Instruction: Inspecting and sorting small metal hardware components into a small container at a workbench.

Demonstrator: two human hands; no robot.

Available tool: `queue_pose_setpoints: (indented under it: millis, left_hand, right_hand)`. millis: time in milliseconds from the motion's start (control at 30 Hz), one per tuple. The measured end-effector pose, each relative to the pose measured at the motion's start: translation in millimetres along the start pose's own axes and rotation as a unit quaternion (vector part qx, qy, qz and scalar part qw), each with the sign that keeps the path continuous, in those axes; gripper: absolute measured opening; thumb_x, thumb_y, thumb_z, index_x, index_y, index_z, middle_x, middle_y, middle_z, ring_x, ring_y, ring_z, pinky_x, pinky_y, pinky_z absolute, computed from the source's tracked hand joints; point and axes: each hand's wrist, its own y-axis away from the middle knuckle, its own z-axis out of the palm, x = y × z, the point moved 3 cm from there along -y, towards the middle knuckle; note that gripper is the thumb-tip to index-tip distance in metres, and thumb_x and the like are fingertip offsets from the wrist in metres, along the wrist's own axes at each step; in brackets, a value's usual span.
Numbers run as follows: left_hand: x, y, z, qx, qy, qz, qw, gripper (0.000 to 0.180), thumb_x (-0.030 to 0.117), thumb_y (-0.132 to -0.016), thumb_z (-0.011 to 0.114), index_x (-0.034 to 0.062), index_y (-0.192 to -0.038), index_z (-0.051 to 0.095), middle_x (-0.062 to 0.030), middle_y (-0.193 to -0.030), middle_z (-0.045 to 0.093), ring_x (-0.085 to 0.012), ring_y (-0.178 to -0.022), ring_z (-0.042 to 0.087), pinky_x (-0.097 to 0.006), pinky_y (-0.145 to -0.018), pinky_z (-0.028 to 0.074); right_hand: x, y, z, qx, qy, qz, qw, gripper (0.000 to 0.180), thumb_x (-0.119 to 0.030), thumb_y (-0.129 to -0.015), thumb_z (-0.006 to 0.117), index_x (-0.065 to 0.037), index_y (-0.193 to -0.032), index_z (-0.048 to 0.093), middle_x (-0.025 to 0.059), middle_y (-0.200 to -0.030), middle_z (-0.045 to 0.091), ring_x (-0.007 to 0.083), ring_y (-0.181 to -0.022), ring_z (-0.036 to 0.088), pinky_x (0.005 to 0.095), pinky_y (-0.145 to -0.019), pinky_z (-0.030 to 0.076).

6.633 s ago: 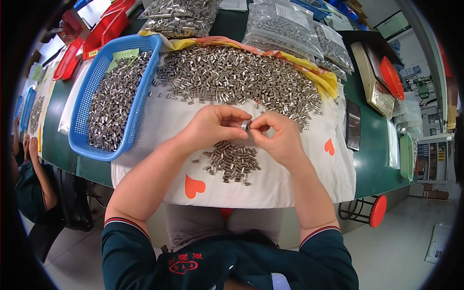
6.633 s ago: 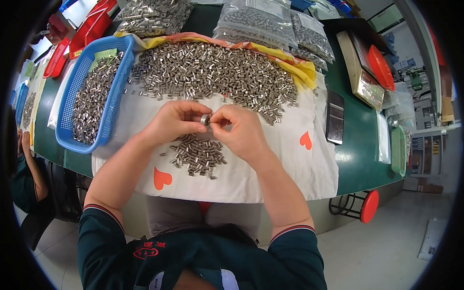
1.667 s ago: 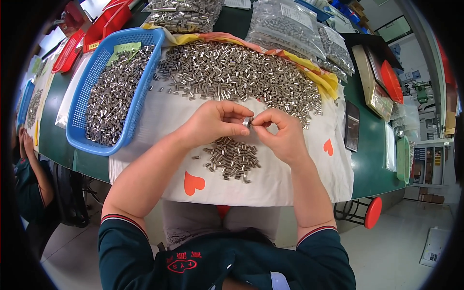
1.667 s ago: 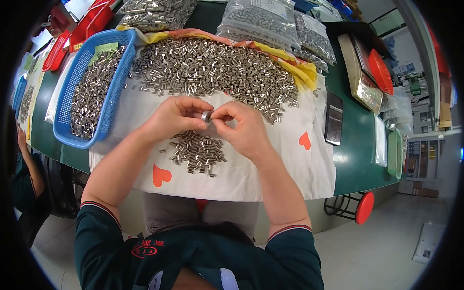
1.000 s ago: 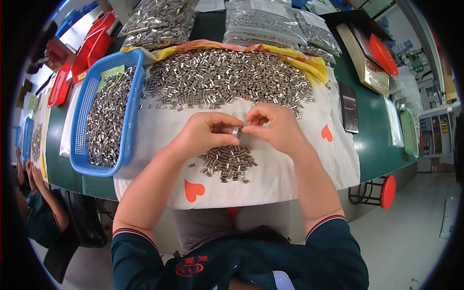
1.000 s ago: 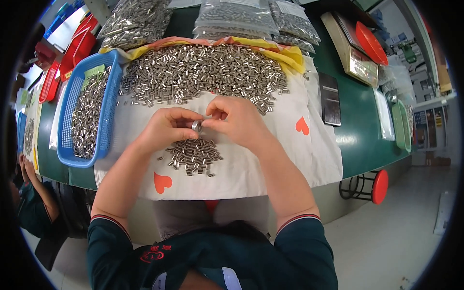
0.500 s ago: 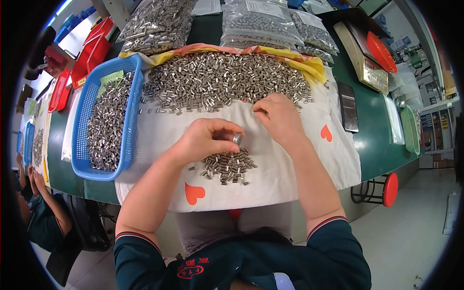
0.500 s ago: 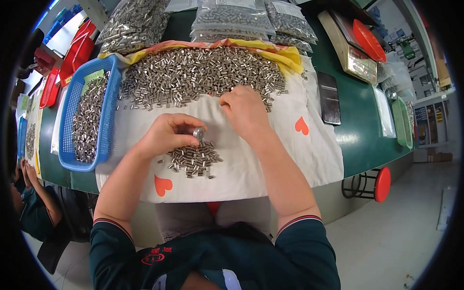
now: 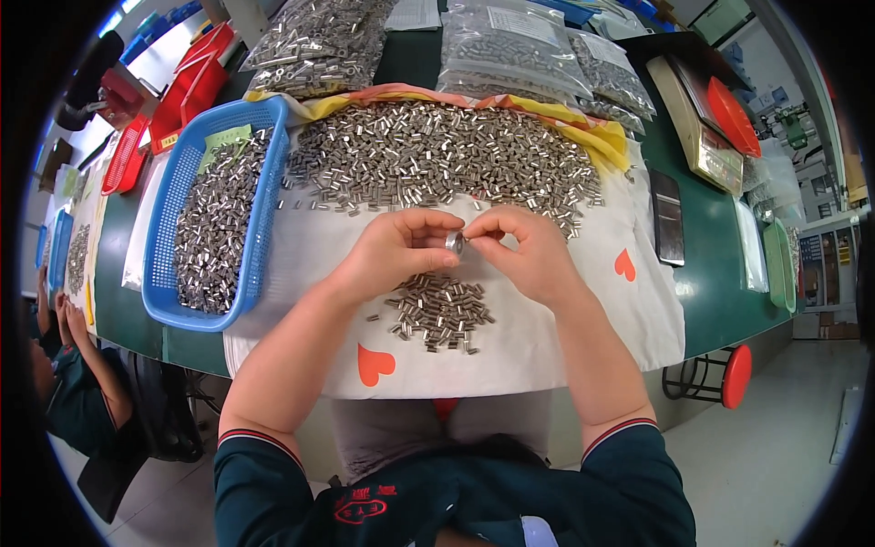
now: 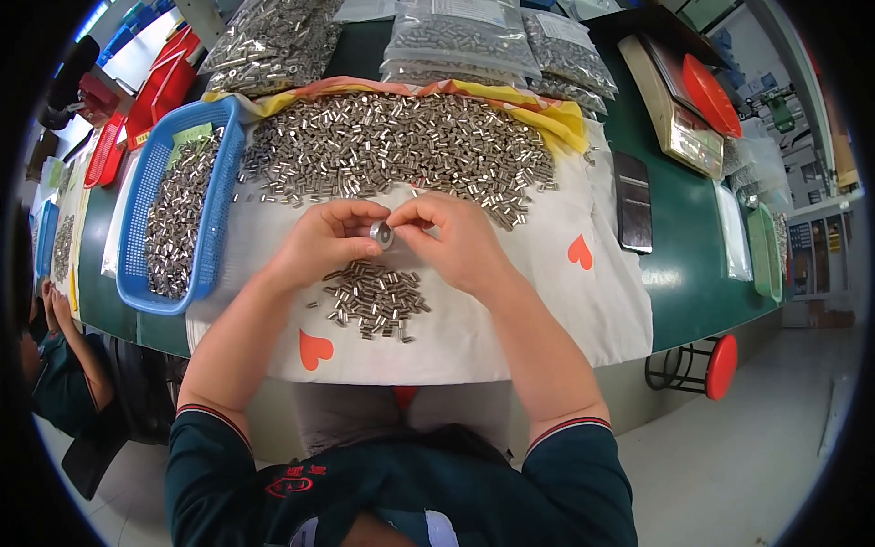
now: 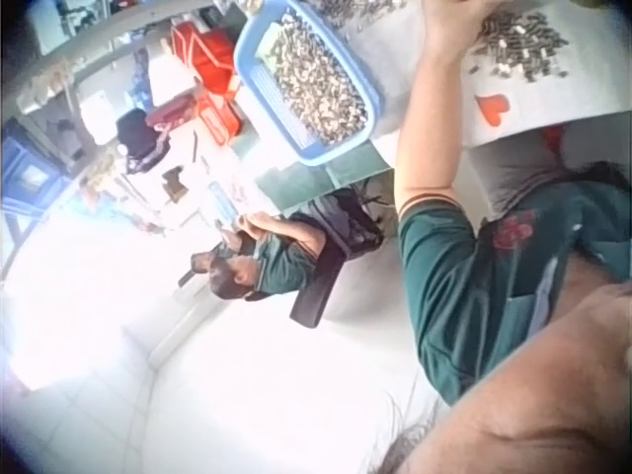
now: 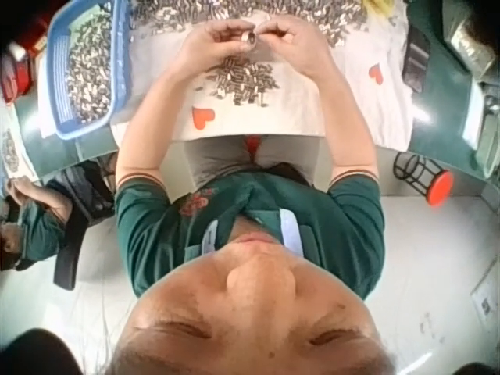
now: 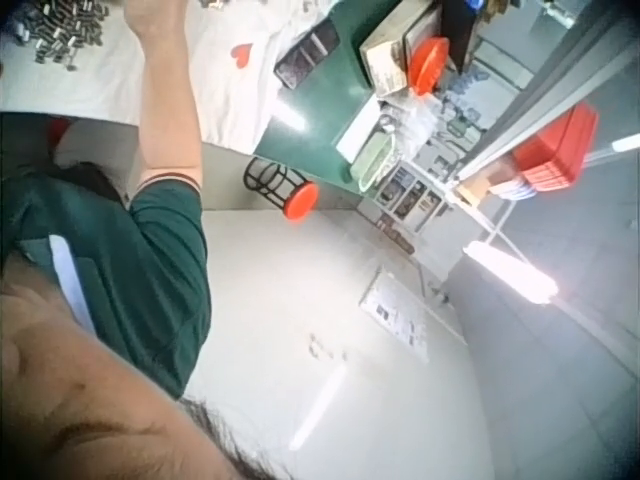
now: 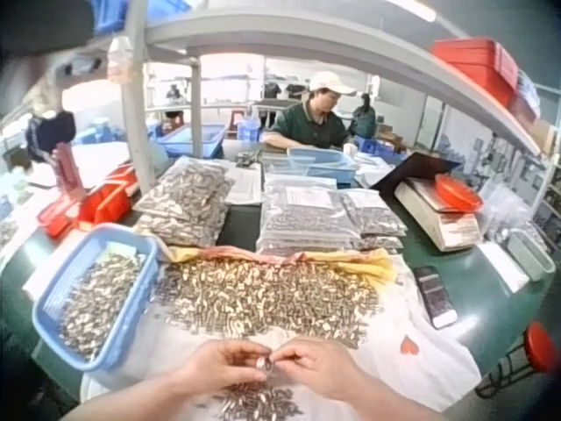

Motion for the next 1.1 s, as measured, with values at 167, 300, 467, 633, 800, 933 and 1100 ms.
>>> queue_pose_setpoints:
  millis: [167, 300, 467, 633, 800, 933, 1100]
  left_hand:
    - [-7, 0, -4, -0.007, -0.005, 0.014, 1.0, 0.034, -0.001, -0.075, 0.064, -0.0051, -0.107, 0.054, -0.0053, -0.088, 0.06, -0.0091, -0.079, 0.058, -0.022, -0.072, 0.049]
    - [-7, 0, -5, -0.004, -0.008, 0.019, 1.0, 0.036, 0.0, -0.075, 0.065, -0.0052, -0.108, 0.054, -0.0041, -0.087, 0.06, -0.0079, -0.078, 0.057, -0.021, -0.07, 0.049]
    - [-5, -1, -6, 0.007, -0.003, 0.018, 1.0, 0.036, 0.001, -0.075, 0.066, -0.0051, -0.108, 0.054, -0.0034, -0.085, 0.06, -0.0071, -0.076, 0.056, -0.021, -0.069, 0.048]
    - [-9, -1, -5, 0.007, 0.003, 0.008, 1.0, 0.035, 0.002, -0.074, 0.067, -0.004, -0.107, 0.056, -0.0027, -0.083, 0.06, -0.0063, -0.073, 0.055, -0.02, -0.066, 0.048]
    - [-6, -1, -3, 0.057, -0.096, -0.007, 0.994, 0.034, 0.004, -0.071, 0.07, -0.0007, -0.103, 0.06, 0.0002, -0.077, 0.059, -0.0044, -0.07, 0.054, -0.019, -0.064, 0.047]
    - [-4, -1, -1, 0.03, -0.044, -0.003, 0.999, 0.034, 0.005, -0.07, 0.071, 0.0004, -0.103, 0.061, 0.0011, -0.075, 0.059, -0.0036, -0.07, 0.053, -0.019, -0.064, 0.046]
    - [-7, 5, 0, -0.014, -0.096, 0.011, 0.995, 0.034, 0.008, -0.07, 0.072, 0.0031, -0.102, 0.062, 0.0022, -0.074, 0.059, -0.0039, -0.071, 0.054, -0.02, -0.063, 0.046]
  right_hand:
    - [-1, 2, 6, -0.004, -0.001, -0.02, 1.0, 0.007, -0.002, -0.07, 0.062, -0.002, -0.077, 0.061, 0.0038, -0.076, 0.061, 0.0118, -0.067, 0.056, 0.024, -0.063, 0.045]
    - [-3, 2, 8, 0.006, 0.019, -0.039, 0.999, 0.007, -0.002, -0.069, 0.063, -0.002, -0.076, 0.061, 0.0041, -0.074, 0.061, 0.0125, -0.066, 0.057, 0.0242, -0.061, 0.045]
    - [-4, 1, 9, 0.025, 0.008, -0.042, 0.999, 0.007, -0.001, -0.068, 0.064, -0.002, -0.075, 0.061, 0.0043, -0.073, 0.061, 0.0136, -0.066, 0.057, 0.0249, -0.061, 0.046]
    - [-4, 3, 13, 0.033, 0.064, -0.075, 0.995, 0.006, -0.001, -0.068, 0.063, -0.002, -0.073, 0.06, 0.0051, -0.072, 0.06, 0.0161, -0.064, 0.058, 0.0265, -0.06, 0.046]
    - [-6, 6, 13, 0.047, 0.153, -0.121, 0.98, 0.006, -0.004, -0.07, 0.064, -0.002, -0.073, 0.059, 0.0057, -0.073, 0.061, 0.0167, -0.066, 0.058, 0.0269, -0.06, 0.045]
    - [1, 3, 4, -0.001, 0.047, -0.077, 0.996, 0.008, -0.005, -0.07, 0.064, -0.002, -0.075, 0.059, 0.0049, -0.072, 0.06, 0.0145, -0.066, 0.057, 0.0261, -0.06, 0.044]
    - [6, -4, -4, -0.035, 0.001, 0.003, 0.999, 0.011, -0.005, -0.071, 0.064, -0.002, -0.082, 0.062, 0.0021, -0.071, 0.058, 0.0094, -0.062, 0.051, 0.0229, -0.057, 0.043]
